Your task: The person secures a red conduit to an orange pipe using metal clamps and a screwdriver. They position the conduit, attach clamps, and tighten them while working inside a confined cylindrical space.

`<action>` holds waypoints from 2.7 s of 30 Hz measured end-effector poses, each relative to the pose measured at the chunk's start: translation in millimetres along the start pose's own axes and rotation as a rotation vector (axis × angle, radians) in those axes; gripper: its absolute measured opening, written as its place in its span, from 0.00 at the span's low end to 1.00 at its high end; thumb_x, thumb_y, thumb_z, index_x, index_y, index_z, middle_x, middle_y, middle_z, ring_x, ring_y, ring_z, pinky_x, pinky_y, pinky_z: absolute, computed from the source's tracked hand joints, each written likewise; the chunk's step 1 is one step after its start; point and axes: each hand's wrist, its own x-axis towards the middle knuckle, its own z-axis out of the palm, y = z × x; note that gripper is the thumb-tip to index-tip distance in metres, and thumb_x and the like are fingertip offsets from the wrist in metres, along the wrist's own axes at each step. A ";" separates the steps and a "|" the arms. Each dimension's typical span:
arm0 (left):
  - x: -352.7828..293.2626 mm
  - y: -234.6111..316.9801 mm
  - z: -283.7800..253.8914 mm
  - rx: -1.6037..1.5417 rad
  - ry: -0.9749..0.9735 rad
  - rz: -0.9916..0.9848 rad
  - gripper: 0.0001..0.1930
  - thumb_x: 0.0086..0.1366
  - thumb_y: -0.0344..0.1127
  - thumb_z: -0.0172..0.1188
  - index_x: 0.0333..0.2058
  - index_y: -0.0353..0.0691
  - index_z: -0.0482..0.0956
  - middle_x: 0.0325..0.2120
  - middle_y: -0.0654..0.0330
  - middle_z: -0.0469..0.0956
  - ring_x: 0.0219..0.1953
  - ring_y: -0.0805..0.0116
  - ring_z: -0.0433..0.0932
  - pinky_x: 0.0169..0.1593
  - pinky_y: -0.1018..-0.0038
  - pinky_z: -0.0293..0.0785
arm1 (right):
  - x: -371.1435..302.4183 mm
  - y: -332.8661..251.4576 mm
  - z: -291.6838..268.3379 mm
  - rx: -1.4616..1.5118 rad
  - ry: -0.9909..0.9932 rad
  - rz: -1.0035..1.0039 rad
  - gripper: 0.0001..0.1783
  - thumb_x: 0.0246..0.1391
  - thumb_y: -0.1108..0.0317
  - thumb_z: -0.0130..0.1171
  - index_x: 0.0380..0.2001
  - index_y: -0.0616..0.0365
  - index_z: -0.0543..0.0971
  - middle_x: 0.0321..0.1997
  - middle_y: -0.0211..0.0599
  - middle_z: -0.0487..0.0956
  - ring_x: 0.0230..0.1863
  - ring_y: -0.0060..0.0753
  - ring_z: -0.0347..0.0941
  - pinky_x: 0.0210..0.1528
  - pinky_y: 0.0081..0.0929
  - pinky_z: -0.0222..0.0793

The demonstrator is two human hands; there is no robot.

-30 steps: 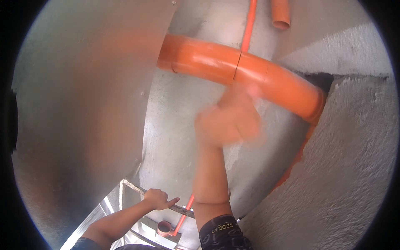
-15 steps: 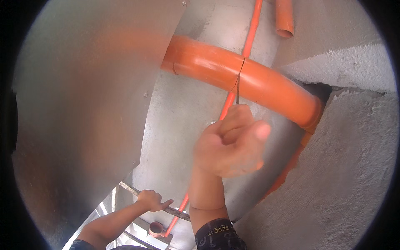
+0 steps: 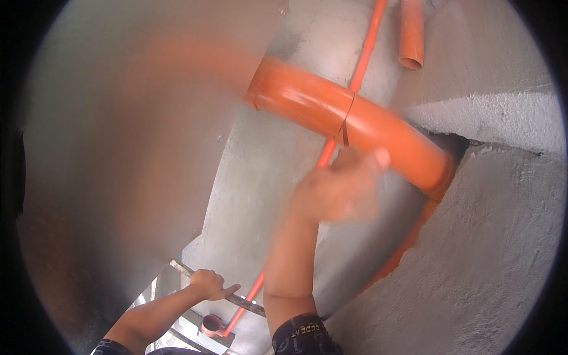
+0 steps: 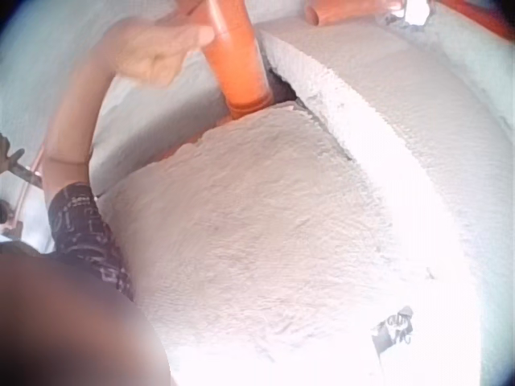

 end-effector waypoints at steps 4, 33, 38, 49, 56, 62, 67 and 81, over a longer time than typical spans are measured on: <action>-2.8 -0.1 -4.2 0.022 -0.059 -0.005 0.48 0.68 0.79 0.35 0.34 0.39 0.91 0.34 0.49 0.88 0.42 0.51 0.87 0.47 0.58 0.82 | 0.9 -14.8 -10.2 -0.232 -0.042 0.106 0.30 0.68 0.70 0.54 0.12 0.51 0.53 0.16 0.23 0.56 0.21 0.19 0.50 0.23 0.25 0.47; 39.9 -14.4 31.8 0.301 -0.013 0.118 0.53 0.73 0.76 0.24 0.43 0.33 0.89 0.45 0.38 0.85 0.54 0.42 0.83 0.60 0.53 0.76 | 43.9 -56.4 -42.6 -1.090 -1.253 0.312 0.15 0.60 0.72 0.54 0.48 0.60 0.82 0.46 0.48 0.85 0.48 0.51 0.83 0.46 0.44 0.80; 50.4 -23.8 33.9 0.263 -0.083 0.091 0.54 0.72 0.77 0.21 0.45 0.32 0.88 0.45 0.39 0.86 0.54 0.42 0.83 0.60 0.53 0.75 | 33.6 -51.4 -28.5 -1.188 -1.294 0.322 0.15 0.60 0.68 0.58 0.49 0.55 0.84 0.49 0.41 0.86 0.50 0.45 0.83 0.45 0.41 0.80; 32.3 -27.2 28.9 0.268 -0.031 0.174 0.54 0.72 0.77 0.21 0.45 0.35 0.88 0.46 0.40 0.85 0.55 0.42 0.82 0.60 0.51 0.74 | 38.9 -87.3 -19.8 -1.084 -1.150 0.488 0.14 0.59 0.64 0.65 0.48 0.46 0.87 0.53 0.29 0.85 0.52 0.33 0.83 0.41 0.32 0.79; 17.5 -17.3 23.2 0.335 0.041 0.231 0.51 0.73 0.75 0.24 0.44 0.34 0.88 0.44 0.40 0.86 0.53 0.41 0.82 0.59 0.50 0.74 | 53.0 -101.7 -25.0 -1.298 -1.326 0.367 0.15 0.52 0.67 0.70 0.45 0.50 0.87 0.50 0.29 0.84 0.48 0.28 0.82 0.35 0.26 0.74; 16.9 -16.2 25.2 0.323 0.054 0.229 0.51 0.74 0.73 0.22 0.42 0.34 0.88 0.44 0.40 0.85 0.53 0.40 0.82 0.59 0.50 0.75 | 59.7 -128.0 -35.9 -1.169 -1.342 0.336 0.22 0.48 0.67 0.74 0.49 0.51 0.84 0.44 0.31 0.85 0.45 0.26 0.82 0.35 0.27 0.73; 15.8 -17.4 23.1 0.364 -0.015 0.188 0.52 0.74 0.73 0.20 0.42 0.32 0.87 0.43 0.40 0.86 0.51 0.38 0.82 0.58 0.49 0.75 | 49.9 -154.7 -47.5 -1.118 -1.039 0.442 0.25 0.49 0.67 0.72 0.52 0.57 0.80 0.43 0.36 0.86 0.43 0.30 0.84 0.36 0.29 0.75; 17.6 -27.0 28.5 0.286 0.061 0.274 0.52 0.74 0.73 0.20 0.39 0.33 0.88 0.42 0.39 0.85 0.49 0.36 0.82 0.58 0.48 0.75 | 45.9 -138.2 -42.0 -1.176 -1.073 0.309 0.12 0.50 0.70 0.69 0.39 0.58 0.83 0.36 0.32 0.87 0.37 0.33 0.86 0.31 0.30 0.78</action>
